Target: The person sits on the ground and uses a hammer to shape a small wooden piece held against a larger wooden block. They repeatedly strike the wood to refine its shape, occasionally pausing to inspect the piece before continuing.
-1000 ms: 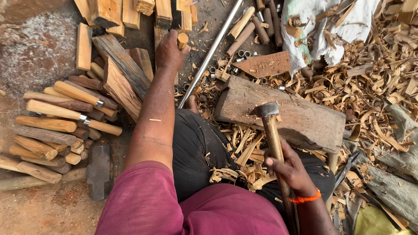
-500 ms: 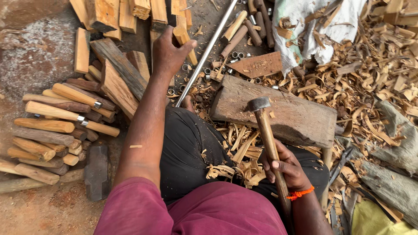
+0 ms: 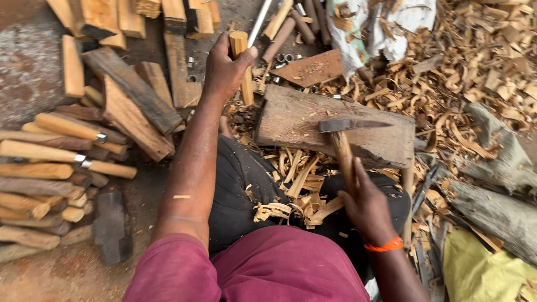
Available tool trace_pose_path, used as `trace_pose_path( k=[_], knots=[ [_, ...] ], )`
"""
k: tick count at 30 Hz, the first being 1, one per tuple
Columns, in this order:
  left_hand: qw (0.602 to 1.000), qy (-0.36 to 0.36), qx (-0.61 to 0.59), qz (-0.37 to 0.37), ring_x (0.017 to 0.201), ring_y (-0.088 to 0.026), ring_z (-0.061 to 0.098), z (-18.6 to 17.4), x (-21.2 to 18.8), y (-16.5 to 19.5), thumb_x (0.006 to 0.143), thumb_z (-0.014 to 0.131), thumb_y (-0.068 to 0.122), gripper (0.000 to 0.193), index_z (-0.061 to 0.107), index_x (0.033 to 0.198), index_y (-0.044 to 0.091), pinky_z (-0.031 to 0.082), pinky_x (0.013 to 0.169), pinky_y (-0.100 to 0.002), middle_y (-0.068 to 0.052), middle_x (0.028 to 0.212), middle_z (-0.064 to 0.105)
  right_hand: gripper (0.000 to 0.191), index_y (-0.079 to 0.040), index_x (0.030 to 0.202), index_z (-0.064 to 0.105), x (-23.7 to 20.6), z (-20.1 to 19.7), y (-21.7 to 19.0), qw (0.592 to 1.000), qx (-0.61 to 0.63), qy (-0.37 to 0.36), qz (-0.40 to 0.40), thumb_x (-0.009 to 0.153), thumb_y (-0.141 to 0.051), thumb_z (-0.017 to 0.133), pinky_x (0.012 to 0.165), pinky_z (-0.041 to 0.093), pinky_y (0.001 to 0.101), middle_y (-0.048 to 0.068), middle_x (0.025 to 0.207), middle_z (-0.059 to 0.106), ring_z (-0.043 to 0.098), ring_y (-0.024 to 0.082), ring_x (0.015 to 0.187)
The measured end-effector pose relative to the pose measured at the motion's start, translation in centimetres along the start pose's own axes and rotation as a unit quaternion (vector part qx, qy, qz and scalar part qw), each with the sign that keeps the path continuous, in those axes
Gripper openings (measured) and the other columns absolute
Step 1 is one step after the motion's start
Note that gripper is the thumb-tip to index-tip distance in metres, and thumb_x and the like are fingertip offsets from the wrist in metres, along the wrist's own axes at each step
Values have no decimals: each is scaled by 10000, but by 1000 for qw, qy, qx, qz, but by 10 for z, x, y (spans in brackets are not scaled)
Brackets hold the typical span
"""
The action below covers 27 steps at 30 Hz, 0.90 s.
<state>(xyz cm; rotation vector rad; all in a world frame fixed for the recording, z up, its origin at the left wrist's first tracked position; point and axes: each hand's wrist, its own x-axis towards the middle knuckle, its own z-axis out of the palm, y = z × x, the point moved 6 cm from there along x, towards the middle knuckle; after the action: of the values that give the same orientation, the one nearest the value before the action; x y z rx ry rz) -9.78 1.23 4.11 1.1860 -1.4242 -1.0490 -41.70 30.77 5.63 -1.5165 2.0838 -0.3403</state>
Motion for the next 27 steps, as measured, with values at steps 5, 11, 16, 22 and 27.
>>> trace_pose_path(
  k=[5,11,16,22,27],
  knots=[
    [959,-124,-241,-76,882,-214,722,67,-3,11,845,757,322,523,589,1274,75,679,835,-429,-97,979,675,1016,-152,1634,216,15,13,11,1000,-13,-1,0,801,-204,796,812,571,484,269,1068,711,712,435,960],
    [912,-204,-339,-111,902,-203,714,105,-16,-1,917,609,493,606,595,1349,68,648,861,-416,-112,961,691,1034,-105,1609,248,32,16,5,995,-83,34,-41,749,-151,819,849,539,494,280,1177,626,644,462,1039],
    [903,-228,-354,-85,926,-202,747,126,-11,-8,1001,494,615,621,703,1113,40,651,861,-389,-146,996,738,1016,-172,1615,272,48,-6,-26,991,-58,26,-115,742,-22,770,839,560,466,226,1167,647,670,410,1001],
    [856,-244,-454,-25,775,-148,601,131,-12,8,992,534,598,474,639,964,136,557,670,-359,-54,887,601,1039,-245,1700,186,44,-81,-64,962,267,-25,-47,856,119,671,611,563,324,145,1144,624,626,164,779],
    [880,-269,-392,-25,766,-139,574,134,-17,16,997,485,580,474,620,924,131,519,663,-326,-36,852,566,987,-221,1637,223,8,-126,-117,897,403,58,-172,846,165,670,735,543,301,42,1549,502,601,142,958]
  ],
)
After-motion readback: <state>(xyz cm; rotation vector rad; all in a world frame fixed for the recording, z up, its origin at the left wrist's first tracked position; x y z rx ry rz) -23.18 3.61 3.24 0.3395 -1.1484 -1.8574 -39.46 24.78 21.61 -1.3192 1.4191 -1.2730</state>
